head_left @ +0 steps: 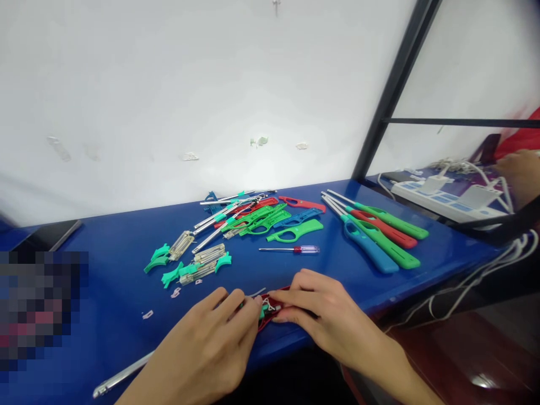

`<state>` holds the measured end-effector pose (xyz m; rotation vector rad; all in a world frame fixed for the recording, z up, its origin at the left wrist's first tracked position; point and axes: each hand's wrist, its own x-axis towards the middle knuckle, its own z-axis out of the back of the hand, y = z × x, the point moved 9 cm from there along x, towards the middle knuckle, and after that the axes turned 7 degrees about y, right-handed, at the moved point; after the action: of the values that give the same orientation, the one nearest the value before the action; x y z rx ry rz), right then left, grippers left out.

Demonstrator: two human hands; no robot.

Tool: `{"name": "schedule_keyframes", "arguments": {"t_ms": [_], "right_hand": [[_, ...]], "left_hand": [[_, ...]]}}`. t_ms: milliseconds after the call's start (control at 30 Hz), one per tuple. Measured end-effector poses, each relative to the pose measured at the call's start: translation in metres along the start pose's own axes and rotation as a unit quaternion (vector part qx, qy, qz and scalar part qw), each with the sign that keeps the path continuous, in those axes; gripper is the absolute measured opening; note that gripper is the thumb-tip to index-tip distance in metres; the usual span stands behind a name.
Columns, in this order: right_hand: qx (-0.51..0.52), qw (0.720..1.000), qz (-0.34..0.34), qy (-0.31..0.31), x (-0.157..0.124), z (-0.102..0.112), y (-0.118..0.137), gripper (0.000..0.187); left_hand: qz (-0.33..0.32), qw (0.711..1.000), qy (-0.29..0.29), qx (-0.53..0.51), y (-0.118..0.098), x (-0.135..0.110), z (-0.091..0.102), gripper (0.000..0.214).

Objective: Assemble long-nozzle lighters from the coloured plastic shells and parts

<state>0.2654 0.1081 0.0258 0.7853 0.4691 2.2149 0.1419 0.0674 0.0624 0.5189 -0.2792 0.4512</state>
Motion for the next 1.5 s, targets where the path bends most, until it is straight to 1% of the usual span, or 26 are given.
{"name": "schedule_keyframes", "arguments": {"t_ms": [167, 300, 433, 500, 567, 667, 700, 733, 767, 800, 833, 867, 933, 1033, 1100, 1200, 1267, 1400, 1500], "right_hand": [[0.003, 1.000, -0.001, 0.005, 0.001, 0.001, -0.001, 0.024], [0.001, 1.000, -0.001, -0.003, 0.003, 0.004, -0.002, 0.022], [0.002, 1.000, -0.006, -0.004, 0.004, 0.005, -0.002, 0.023], [0.001, 1.000, -0.008, -0.004, 0.003, 0.005, -0.002, 0.023], [-0.001, 1.000, -0.007, -0.007, 0.002, 0.005, -0.001, 0.025], [0.006, 1.000, 0.001, -0.015, 0.001, 0.007, 0.000, 0.028], [0.008, 1.000, 0.004, -0.019, 0.000, 0.007, 0.000, 0.029], [0.009, 1.000, 0.005, -0.021, 0.000, 0.007, 0.001, 0.030], [0.008, 1.000, 0.006, -0.023, 0.000, 0.007, 0.001, 0.030], [0.007, 1.000, 0.006, -0.023, -0.001, 0.007, 0.001, 0.029], [0.005, 1.000, 0.005, -0.023, -0.001, 0.007, 0.001, 0.029], [0.005, 1.000, 0.004, -0.022, -0.001, 0.007, 0.001, 0.028], [0.007, 1.000, 0.001, -0.019, -0.002, 0.006, 0.001, 0.027], [0.012, 1.000, -0.004, -0.015, -0.002, 0.005, -0.001, 0.027], [0.014, 1.000, -0.004, -0.011, -0.001, 0.005, -0.002, 0.026], [0.015, 1.000, -0.001, -0.009, -0.002, 0.004, -0.002, 0.027], [0.016, 1.000, -0.001, -0.007, -0.002, 0.004, -0.002, 0.026], [0.019, 1.000, -0.005, 0.000, -0.002, 0.003, -0.001, 0.025], [0.019, 1.000, -0.010, 0.007, -0.001, 0.002, -0.001, 0.026]], "left_hand": [[-0.002, 1.000, -0.015, -0.006, 0.001, 0.002, 0.001, 0.046], [-0.002, 1.000, -0.014, -0.013, 0.003, 0.007, -0.003, 0.044], [0.011, 0.999, -0.031, -0.015, 0.009, 0.006, 0.003, 0.045], [0.026, 0.999, -0.022, -0.021, 0.015, 0.002, 0.007, 0.048], [0.050, 0.998, 0.013, -0.042, 0.023, -0.006, 0.005, 0.044], [0.131, 0.988, 0.046, -0.067, 0.039, -0.030, -0.002, 0.039], [0.141, 0.987, 0.054, -0.059, 0.040, -0.040, -0.005, 0.038], [0.154, 0.984, 0.080, -0.051, 0.041, -0.050, -0.012, 0.037], [0.162, 0.983, 0.081, -0.039, 0.040, -0.059, -0.014, 0.036], [0.187, 0.978, 0.087, -0.036, 0.042, -0.068, -0.018, 0.036], [0.214, 0.974, 0.062, -0.034, 0.045, -0.076, -0.015, 0.036], [0.239, 0.969, 0.050, -0.043, 0.047, -0.083, -0.015, 0.038], [0.262, 0.963, 0.025, -0.063, 0.048, -0.089, -0.012, 0.036], [0.265, 0.960, -0.002, -0.089, 0.048, -0.084, -0.006, 0.032], [0.264, 0.959, -0.016, -0.102, 0.049, -0.079, -0.001, 0.034], [0.258, 0.958, -0.026, -0.122, 0.050, -0.074, 0.000, 0.035], [0.256, 0.957, -0.021, -0.135, 0.049, -0.074, -0.002, 0.035], [0.264, 0.955, 0.014, -0.137, 0.049, -0.082, -0.012, 0.036], [0.250, 0.959, 0.026, -0.130, 0.047, -0.083, -0.014, 0.034]]}}
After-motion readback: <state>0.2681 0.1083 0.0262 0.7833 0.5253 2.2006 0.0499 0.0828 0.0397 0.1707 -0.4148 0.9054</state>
